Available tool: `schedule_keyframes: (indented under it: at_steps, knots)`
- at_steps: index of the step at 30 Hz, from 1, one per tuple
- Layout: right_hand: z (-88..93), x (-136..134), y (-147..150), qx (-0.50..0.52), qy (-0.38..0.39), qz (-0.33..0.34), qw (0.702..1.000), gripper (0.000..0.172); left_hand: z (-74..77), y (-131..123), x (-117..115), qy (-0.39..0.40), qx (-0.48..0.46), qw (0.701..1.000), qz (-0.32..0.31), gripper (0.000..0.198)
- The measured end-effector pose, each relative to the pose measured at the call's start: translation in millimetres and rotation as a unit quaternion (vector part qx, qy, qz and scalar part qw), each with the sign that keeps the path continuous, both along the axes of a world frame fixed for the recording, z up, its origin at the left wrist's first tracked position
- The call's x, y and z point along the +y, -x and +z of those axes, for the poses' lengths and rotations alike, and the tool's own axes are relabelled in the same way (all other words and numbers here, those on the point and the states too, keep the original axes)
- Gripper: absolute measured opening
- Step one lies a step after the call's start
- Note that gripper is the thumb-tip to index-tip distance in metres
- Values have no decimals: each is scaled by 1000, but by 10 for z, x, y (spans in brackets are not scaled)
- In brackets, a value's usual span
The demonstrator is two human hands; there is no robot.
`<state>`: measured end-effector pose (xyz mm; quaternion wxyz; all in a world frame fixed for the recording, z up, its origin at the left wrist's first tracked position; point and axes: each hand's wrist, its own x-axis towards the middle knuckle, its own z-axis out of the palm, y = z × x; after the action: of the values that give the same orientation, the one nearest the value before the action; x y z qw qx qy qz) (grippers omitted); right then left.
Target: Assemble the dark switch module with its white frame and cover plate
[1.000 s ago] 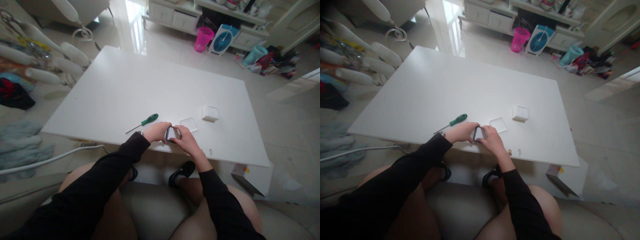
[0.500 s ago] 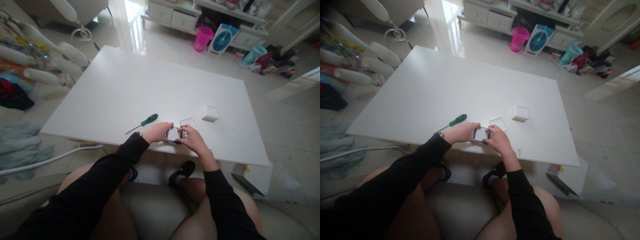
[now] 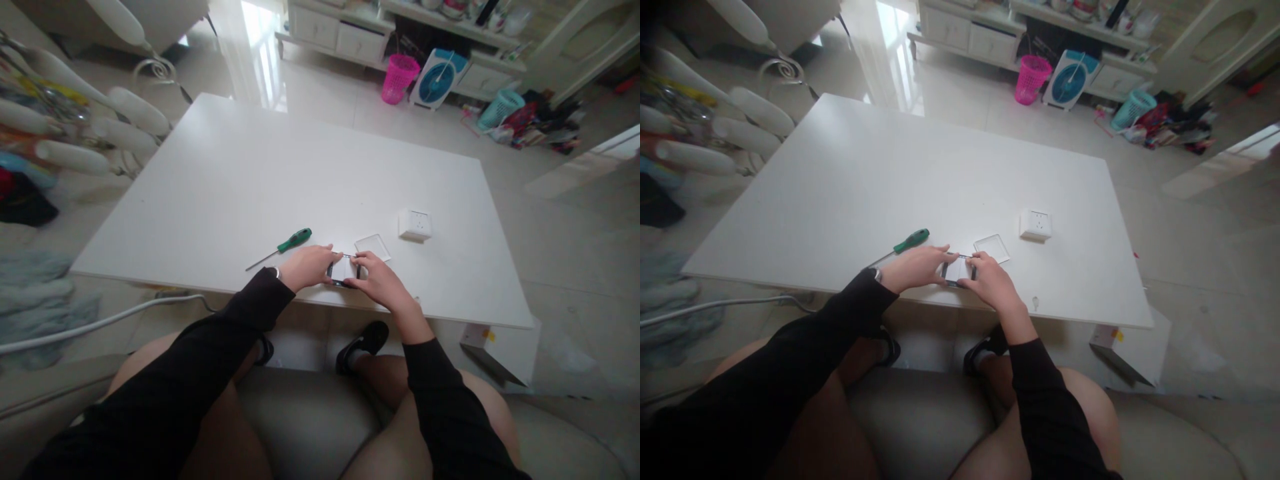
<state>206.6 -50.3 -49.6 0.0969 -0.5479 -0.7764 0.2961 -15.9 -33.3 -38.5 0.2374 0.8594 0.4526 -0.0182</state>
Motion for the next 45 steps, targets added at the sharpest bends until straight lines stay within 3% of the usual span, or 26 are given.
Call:
schedule_keyframes:
  at_steps: [4,7,12,16,22,26,33,36,39,42,45]
  knots:
    - [-10,-2,20,7,-9,-7,1000,28,3,19,3,8,-3,1000,-4,70]
    - [-17,28,-6,0,-27,-20,999,19,-36,38,45,13,-25,1000,-10,63]
    - [-97,105,-159,-81,-59,-85,991,26,-74,50,73,14,-57,998,-10,48]
    - [-197,114,-226,-146,-33,-89,985,27,-60,51,64,19,-75,997,-2,48]
    - [-262,91,-196,-165,-40,-89,981,23,-59,66,69,17,-76,997,12,51]
    - [-270,96,-200,-173,-64,-89,979,21,-71,104,100,15,-74,997,27,55]
    - [-157,87,-157,-169,-17,-131,977,29,-47,172,167,24,-64,996,58,55]
    - [-62,109,-178,-108,-58,-165,979,28,-53,185,176,31,-79,995,54,53]
    - [30,163,-227,58,-84,-230,968,20,-55,191,191,32,-119,991,55,70]
    - [94,221,-262,261,-73,-290,918,20,-54,177,220,44,-175,978,106,87]
    - [127,241,-251,430,-26,-322,843,31,-61,133,256,99,-255,942,193,73]
